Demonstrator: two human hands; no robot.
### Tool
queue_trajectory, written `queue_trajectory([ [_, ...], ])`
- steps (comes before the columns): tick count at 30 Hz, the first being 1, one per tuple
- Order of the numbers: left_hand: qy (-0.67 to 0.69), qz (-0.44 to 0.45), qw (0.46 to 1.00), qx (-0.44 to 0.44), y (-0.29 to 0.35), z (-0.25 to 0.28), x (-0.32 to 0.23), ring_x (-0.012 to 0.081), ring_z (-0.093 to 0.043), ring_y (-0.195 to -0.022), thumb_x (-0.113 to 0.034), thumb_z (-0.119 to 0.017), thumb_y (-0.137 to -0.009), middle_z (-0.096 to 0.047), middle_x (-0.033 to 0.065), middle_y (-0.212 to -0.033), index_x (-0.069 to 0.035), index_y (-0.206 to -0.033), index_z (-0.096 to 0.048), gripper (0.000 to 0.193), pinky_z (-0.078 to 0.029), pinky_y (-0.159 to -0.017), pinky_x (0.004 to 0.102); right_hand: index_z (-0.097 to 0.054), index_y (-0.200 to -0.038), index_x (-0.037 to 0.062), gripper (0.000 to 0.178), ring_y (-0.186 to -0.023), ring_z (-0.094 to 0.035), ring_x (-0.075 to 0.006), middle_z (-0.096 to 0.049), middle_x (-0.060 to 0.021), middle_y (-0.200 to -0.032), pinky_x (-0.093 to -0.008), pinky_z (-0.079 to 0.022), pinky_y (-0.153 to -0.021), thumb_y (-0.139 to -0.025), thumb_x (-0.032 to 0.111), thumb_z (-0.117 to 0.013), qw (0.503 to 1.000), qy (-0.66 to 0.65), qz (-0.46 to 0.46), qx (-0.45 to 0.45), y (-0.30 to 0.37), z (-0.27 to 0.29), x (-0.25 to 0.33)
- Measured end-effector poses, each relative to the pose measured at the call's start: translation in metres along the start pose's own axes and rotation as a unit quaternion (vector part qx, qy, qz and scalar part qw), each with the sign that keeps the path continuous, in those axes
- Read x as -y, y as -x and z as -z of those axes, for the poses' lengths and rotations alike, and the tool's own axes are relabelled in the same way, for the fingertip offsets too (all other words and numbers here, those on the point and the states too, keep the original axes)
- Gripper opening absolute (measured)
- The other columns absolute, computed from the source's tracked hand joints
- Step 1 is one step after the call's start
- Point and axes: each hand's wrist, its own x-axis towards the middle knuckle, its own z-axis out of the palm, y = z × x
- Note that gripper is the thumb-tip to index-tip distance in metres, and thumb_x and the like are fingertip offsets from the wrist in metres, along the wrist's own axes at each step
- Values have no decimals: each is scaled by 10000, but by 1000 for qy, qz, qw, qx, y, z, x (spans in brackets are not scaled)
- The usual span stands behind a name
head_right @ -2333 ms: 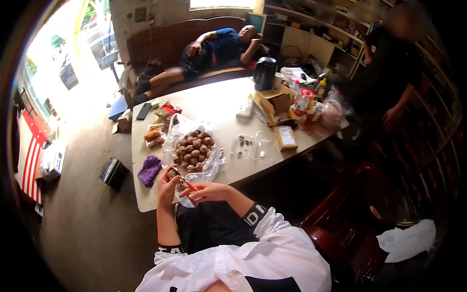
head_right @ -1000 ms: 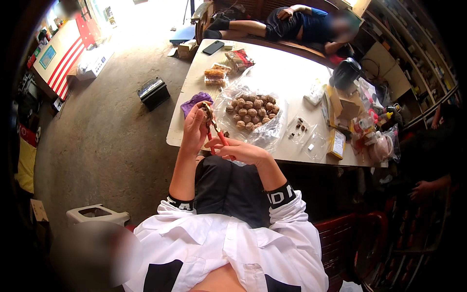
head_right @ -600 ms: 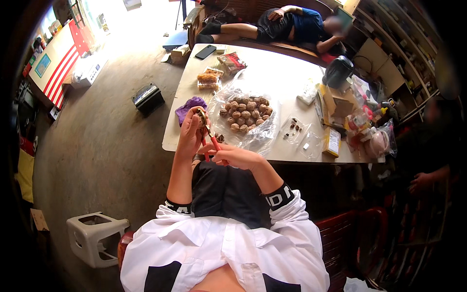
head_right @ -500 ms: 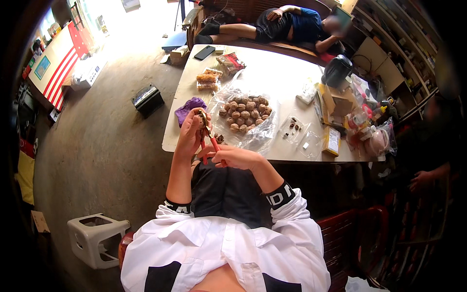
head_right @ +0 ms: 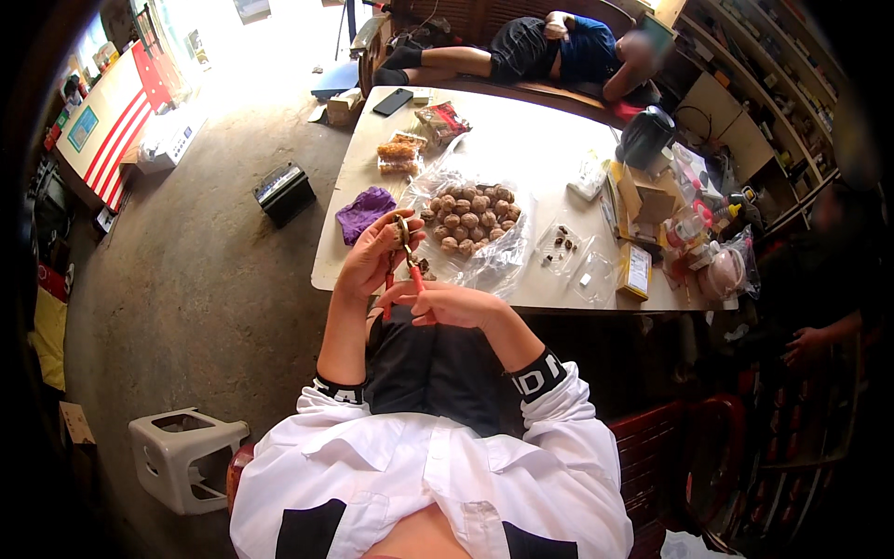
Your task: The person sits at a table in a shop and uses red-handled shears to crack open round nuts one by one. The person picks each nut from a plastic bag, cracks the shell, and places the pieces on the table.
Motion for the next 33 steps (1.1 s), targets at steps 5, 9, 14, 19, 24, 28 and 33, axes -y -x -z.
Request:
queue_trajectory([
  [5, 25, -45, 999, -14, 1, 7, 7, 233, -590, -1054, -346, -601, -892, -592, 123, -1097, -12, -1252, -440, 516, -500, -880, 299, -529, -1188, 86, 428, -1263, -392, -103, -480, -13, -1295, -258, -378, -838, -766, 116, -468, 999, -47, -5, -15, -1, 5, -4],
  [9, 46, -91, 993, -67, -2, 13, 10, 237, -609, -1008, -288, -617, -893, -613, 92, -1027, 0, -1178, -488, 424, -480, -901, 319, -455, -1239, 123, 451, -1199, -450, -128, -503, -13, -1259, -328, -378, -887, -793, 163, -516, 980, -176, 39, -79, -11, 10, -27],
  [14, 35, -106, 991, -80, -1, 11, 9, 198, -606, -974, -273, -629, -881, -598, 94, -993, 6, -1146, -501, 406, -466, -980, 343, -404, -1289, 168, 497, -1135, -483, -141, -499, -15, -1247, -371, -335, -943, -816, 222, -547, 960, -255, 60, -102, -15, 7, -49],
  [19, 30, -89, 991, -97, 5, 15, 13, 181, -604, -954, -271, -629, -880, -596, 95, -986, 9, -1121, -512, 387, -450, -1004, 359, -432, -1297, 129, 509, -1090, -511, -160, -558, -68, -1162, -355, -347, -952, -827, 293, -535, 970, -239, 45, -27, -20, 10, -54],
  [24, 58, -82, 987, -127, 8, 14, 30, 169, -616, -906, -277, -635, -876, -597, 92, -926, 25, -1107, -504, 402, -443, -1010, 346, -553, -1076, 78, 344, -957, -577, -188, -615, -107, -1022, -345, -421, -905, -826, 313, -547, 963, -261, 45, -42, -32, 19, -74],
  [28, 69, -83, 987, -116, 11, 13, 35, 178, -597, -957, -286, -611, -891, -582, 96, -977, 27, -1112, -502, 399, -445, -1006, 342, -564, -988, 68, 308, -920, -589, -194, -623, -96, -973, -362, -434, -893, -826, 329, -553, 965, -250, 38, -68, -33, 19, -81],
  [33, 94, -66, 988, -100, 11, 9, 36, 177, -592, -960, -268, -588, -906, -587, 94, -985, 29, -1117, -509, 373, -436, -1013, 344, -570, -962, 68, 301, -902, -584, -187, -617, -82, -950, -366, -440, -874, -834, 340, -548, 967, -239, 38, -73, -34, 19, -89],
])
